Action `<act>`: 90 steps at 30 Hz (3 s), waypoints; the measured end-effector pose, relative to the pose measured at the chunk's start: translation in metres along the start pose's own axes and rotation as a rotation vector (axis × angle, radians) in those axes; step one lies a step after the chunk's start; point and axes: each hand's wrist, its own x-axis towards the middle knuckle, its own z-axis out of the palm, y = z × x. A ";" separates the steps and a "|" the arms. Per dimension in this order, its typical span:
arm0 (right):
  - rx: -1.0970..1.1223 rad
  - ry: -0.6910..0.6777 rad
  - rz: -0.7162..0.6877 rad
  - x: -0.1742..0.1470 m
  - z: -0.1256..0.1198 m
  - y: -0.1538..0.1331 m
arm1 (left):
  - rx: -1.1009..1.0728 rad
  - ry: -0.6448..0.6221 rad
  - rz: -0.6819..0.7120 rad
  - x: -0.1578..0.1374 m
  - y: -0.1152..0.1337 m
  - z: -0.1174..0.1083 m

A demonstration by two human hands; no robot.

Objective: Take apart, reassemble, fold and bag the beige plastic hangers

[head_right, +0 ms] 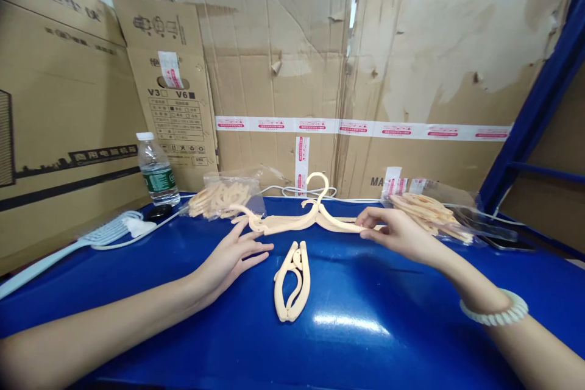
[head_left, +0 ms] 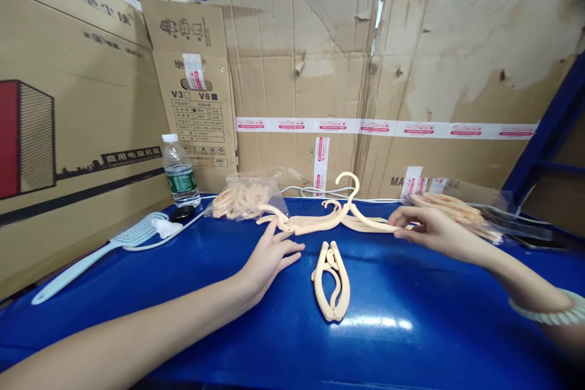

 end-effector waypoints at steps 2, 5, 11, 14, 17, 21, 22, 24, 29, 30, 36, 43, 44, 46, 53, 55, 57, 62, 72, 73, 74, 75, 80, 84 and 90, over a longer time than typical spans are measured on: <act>-0.002 -0.038 -0.006 0.000 0.007 -0.002 | 0.050 -0.032 0.035 0.000 -0.002 0.000; -0.004 -0.049 -0.014 0.000 0.015 -0.005 | 0.166 -0.046 0.087 0.001 -0.005 0.000; 0.073 -0.039 -0.028 -0.002 0.017 -0.006 | 0.174 -0.024 0.121 0.004 -0.009 -0.001; 0.028 -0.041 -0.064 -0.002 0.019 -0.007 | 0.093 -0.020 0.115 0.005 -0.009 -0.002; -0.136 0.027 -0.165 -0.001 0.020 -0.009 | 0.068 -0.040 0.115 0.006 -0.009 -0.003; -0.396 0.159 -0.276 -0.001 0.019 -0.007 | 0.054 -0.055 0.115 0.005 -0.009 -0.003; -0.447 0.181 -0.262 -0.002 0.019 -0.006 | 0.053 -0.055 0.111 0.005 -0.008 -0.003; -0.542 0.222 -0.205 -0.004 0.018 -0.003 | 0.053 -0.056 0.106 0.004 -0.008 -0.003; -0.758 0.263 -0.116 -0.007 0.019 -0.005 | 0.056 -0.060 0.106 0.004 -0.008 -0.002; -0.784 0.268 -0.123 -0.007 0.019 -0.006 | 0.056 -0.059 0.106 0.004 -0.008 -0.002; -0.694 0.327 -0.182 -0.006 0.023 -0.012 | 0.051 -0.050 0.112 0.003 -0.008 -0.003; -0.109 0.354 -0.113 -0.002 0.029 -0.010 | 0.038 -0.039 0.114 0.003 -0.007 -0.002; -0.022 0.332 -0.071 -0.001 0.029 -0.010 | 0.034 -0.037 0.115 0.003 -0.007 -0.002; 0.141 0.281 0.001 0.000 0.030 -0.010 | 0.026 -0.032 0.118 0.003 -0.007 -0.002; 0.433 0.230 0.078 0.004 0.033 -0.010 | -0.023 -0.004 0.144 0.003 -0.006 -0.002; 0.513 0.248 0.115 0.003 0.032 -0.013 | -0.039 0.002 0.151 0.002 -0.007 -0.002; 0.612 0.248 0.154 0.002 0.032 -0.016 | -0.046 -0.001 0.157 0.001 -0.007 -0.001; 0.852 0.328 0.210 0.001 0.041 -0.027 | 0.009 -0.043 0.187 -0.005 -0.007 0.003; 0.853 -0.037 -0.006 -0.008 0.059 -0.059 | 0.185 -0.234 0.316 -0.010 -0.011 0.009; 0.819 -0.105 -0.047 -0.010 0.058 -0.062 | 0.188 -0.245 0.330 -0.010 -0.012 0.009; 0.784 -0.171 -0.084 -0.011 0.058 -0.064 | 0.190 -0.256 0.342 -0.010 -0.013 0.008; 0.752 -0.230 -0.113 -0.013 0.057 -0.066 | 0.194 -0.267 0.354 -0.010 -0.013 0.008; 0.707 -0.354 -0.175 -0.016 0.052 -0.073 | 0.224 -0.299 0.398 -0.010 -0.016 0.007; 0.719 -0.375 -0.169 -0.017 0.053 -0.072 | 0.200 -0.286 0.432 -0.013 -0.014 0.007; 0.744 -0.351 -0.152 -0.020 0.054 -0.070 | 0.272 -0.377 0.522 -0.020 -0.014 0.006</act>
